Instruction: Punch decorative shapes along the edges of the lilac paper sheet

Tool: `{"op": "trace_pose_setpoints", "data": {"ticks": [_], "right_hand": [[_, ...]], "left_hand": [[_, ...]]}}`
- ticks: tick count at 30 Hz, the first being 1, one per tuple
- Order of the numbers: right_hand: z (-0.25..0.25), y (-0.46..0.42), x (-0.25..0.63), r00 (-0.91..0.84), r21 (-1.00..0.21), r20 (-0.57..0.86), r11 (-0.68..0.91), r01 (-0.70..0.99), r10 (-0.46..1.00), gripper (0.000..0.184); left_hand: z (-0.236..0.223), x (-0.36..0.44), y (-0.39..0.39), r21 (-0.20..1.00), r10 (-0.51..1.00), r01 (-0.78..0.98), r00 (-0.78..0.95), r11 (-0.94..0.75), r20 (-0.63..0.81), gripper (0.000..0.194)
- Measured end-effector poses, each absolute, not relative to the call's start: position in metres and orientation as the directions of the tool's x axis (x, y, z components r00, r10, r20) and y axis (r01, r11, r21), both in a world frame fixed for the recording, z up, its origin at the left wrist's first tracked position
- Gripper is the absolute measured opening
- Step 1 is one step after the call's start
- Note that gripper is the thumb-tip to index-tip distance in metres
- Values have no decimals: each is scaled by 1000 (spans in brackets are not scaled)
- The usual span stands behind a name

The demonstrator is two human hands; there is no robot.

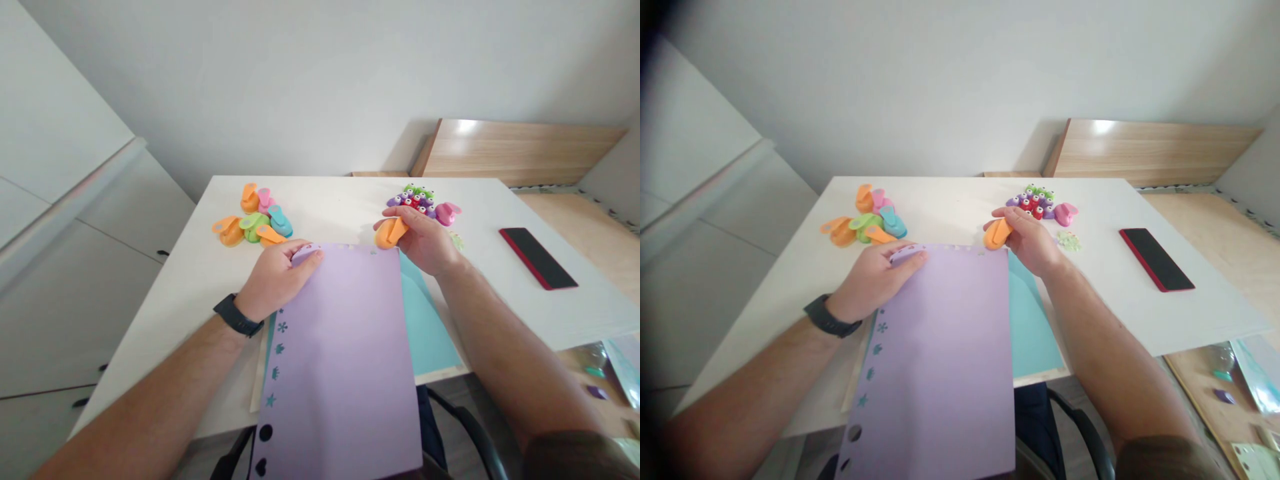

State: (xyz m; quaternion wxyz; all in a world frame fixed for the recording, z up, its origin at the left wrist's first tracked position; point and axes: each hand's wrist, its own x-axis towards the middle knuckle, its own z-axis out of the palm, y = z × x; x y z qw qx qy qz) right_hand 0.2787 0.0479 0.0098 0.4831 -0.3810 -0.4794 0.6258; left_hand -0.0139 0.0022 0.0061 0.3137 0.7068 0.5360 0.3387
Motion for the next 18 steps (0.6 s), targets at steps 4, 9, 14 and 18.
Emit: {"op": "trace_pose_setpoints", "data": {"ticks": [4,9,14,18], "right_hand": [[10,47,278,-256,-970,-24,-84,-226,966,28],[7,47,275,-243,-982,-70,-110,-154,968,30],[3,45,269,-244,-994,-83,-99,-54,966,29],[-1,44,264,-223,-997,-74,-66,45,972,35]], "left_hand": [[8,-13,2,809,974,545,175,-220,146,26],[8,-13,1,811,977,547,156,-207,144,27],[7,-13,1,808,977,552,159,-206,140,29],[7,-13,0,804,978,560,165,-203,132,31]]}}
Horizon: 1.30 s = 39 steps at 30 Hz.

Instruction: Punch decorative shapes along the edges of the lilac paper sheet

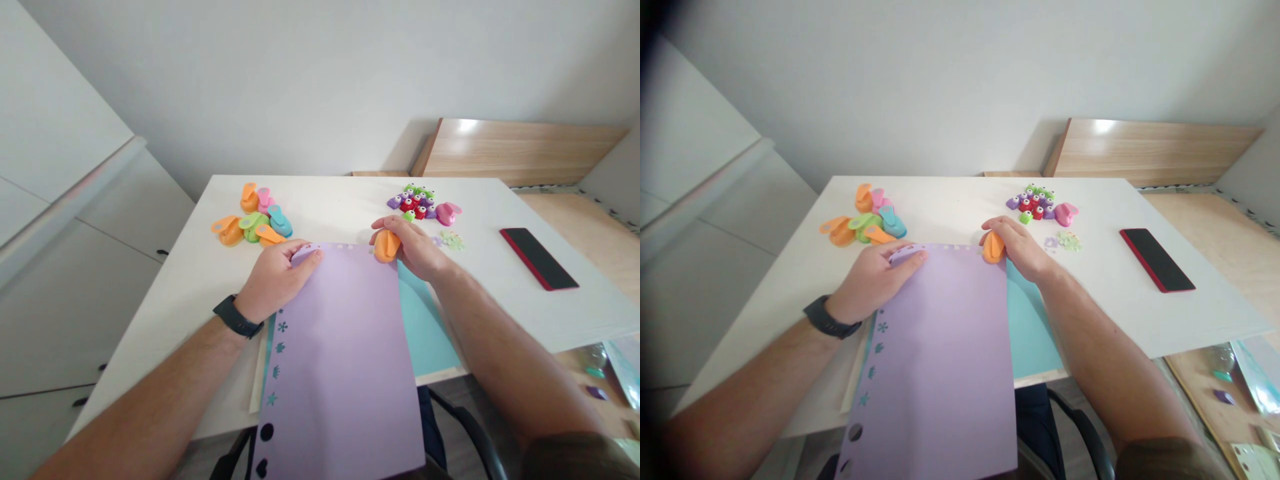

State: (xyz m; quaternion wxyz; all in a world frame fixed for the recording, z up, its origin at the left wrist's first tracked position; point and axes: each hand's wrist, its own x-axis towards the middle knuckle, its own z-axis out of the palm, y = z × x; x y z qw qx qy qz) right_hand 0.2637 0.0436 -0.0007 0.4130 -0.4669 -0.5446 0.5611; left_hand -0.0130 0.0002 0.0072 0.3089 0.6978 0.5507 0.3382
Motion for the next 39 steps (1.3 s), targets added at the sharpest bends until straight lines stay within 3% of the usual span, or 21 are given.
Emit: {"op": "trace_pose_setpoints", "data": {"ticks": [5,19,31,39], "right_hand": [[-2,42,259,-248,-996,-68,-50,76,966,39],[5,41,267,-286,-988,-126,-94,124,950,21],[-1,41,261,-224,-931,-130,-41,363,966,20],[-6,41,261,-223,-877,-33,79,474,974,23]], "left_hand": [[8,-12,0,799,975,563,178,-210,132,29],[7,-13,0,786,973,577,180,-223,145,29],[5,-11,0,765,974,606,183,-216,129,31],[6,-12,0,761,971,607,192,-231,141,29]]}}
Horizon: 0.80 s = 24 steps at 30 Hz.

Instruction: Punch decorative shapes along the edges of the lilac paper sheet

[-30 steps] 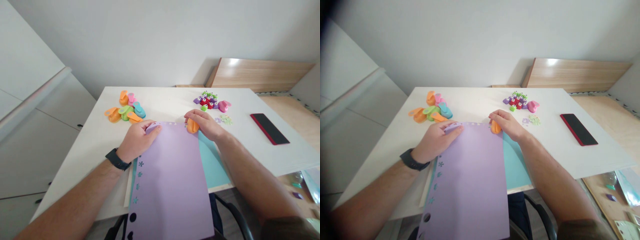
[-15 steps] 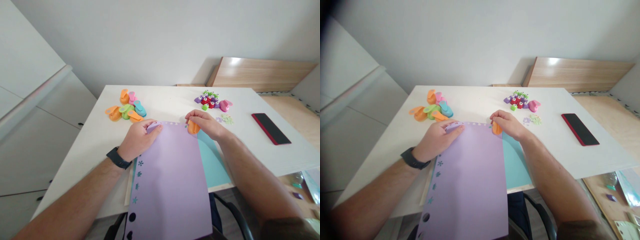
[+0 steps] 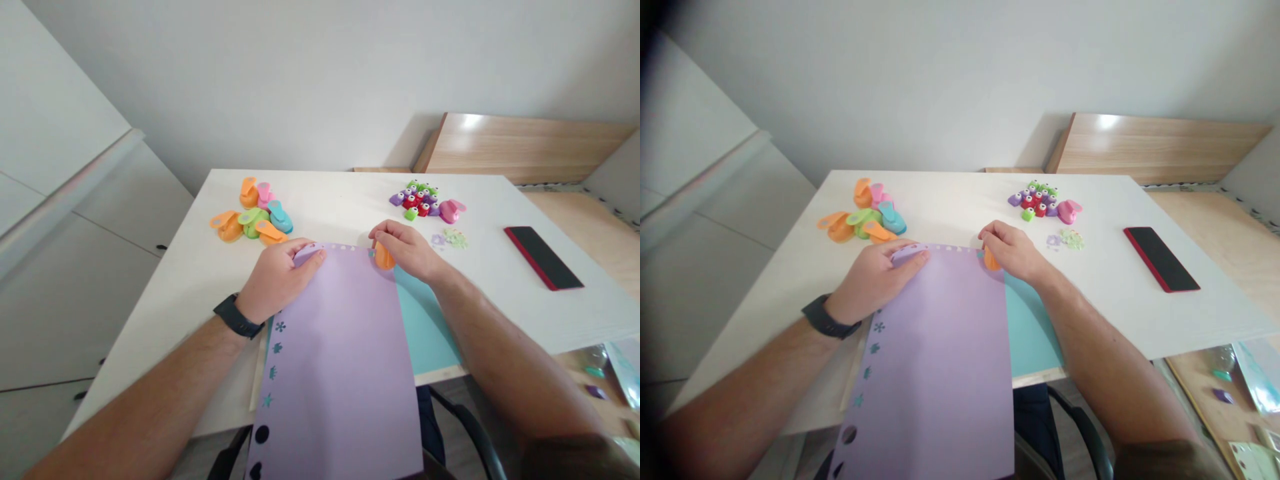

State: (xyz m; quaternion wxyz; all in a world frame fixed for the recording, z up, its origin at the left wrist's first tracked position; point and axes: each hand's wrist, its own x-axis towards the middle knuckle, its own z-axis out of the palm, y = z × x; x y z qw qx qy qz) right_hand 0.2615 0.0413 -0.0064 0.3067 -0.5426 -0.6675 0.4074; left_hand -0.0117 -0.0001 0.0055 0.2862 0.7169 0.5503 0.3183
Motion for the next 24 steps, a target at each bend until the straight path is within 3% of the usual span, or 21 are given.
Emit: {"op": "trace_pose_setpoints", "data": {"ticks": [10,24], "right_hand": [[-5,40,262,-209,-770,87,199,607,974,30],[-6,39,258,-193,-760,109,206,616,975,34]], "left_hand": [[5,-11,-1,777,974,590,178,-219,139,28],[6,-11,-1,775,974,594,180,-217,135,28]]}}
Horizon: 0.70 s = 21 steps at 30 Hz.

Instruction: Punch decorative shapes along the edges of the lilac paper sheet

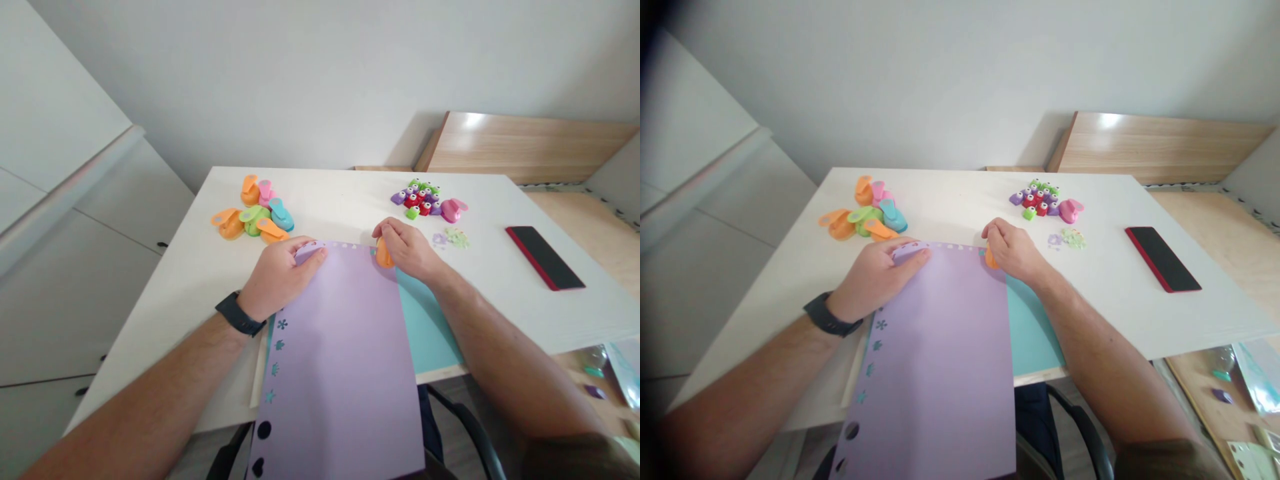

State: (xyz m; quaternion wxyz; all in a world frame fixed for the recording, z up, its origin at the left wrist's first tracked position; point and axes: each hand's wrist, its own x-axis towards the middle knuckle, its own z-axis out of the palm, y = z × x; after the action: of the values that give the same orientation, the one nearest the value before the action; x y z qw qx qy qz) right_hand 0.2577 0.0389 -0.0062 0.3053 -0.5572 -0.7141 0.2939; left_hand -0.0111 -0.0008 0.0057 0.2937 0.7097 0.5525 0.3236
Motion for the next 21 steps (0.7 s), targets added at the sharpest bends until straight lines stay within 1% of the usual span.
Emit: {"op": "trace_pose_setpoints", "data": {"ticks": [9,21], "right_hand": [[-10,40,255,-157,-742,124,196,641,980,33],[-11,41,254,-109,-748,151,186,637,982,29]], "left_hand": [[5,-11,-1,774,972,591,184,-227,145,27],[6,-11,-1,780,974,586,178,-218,139,26]]}}
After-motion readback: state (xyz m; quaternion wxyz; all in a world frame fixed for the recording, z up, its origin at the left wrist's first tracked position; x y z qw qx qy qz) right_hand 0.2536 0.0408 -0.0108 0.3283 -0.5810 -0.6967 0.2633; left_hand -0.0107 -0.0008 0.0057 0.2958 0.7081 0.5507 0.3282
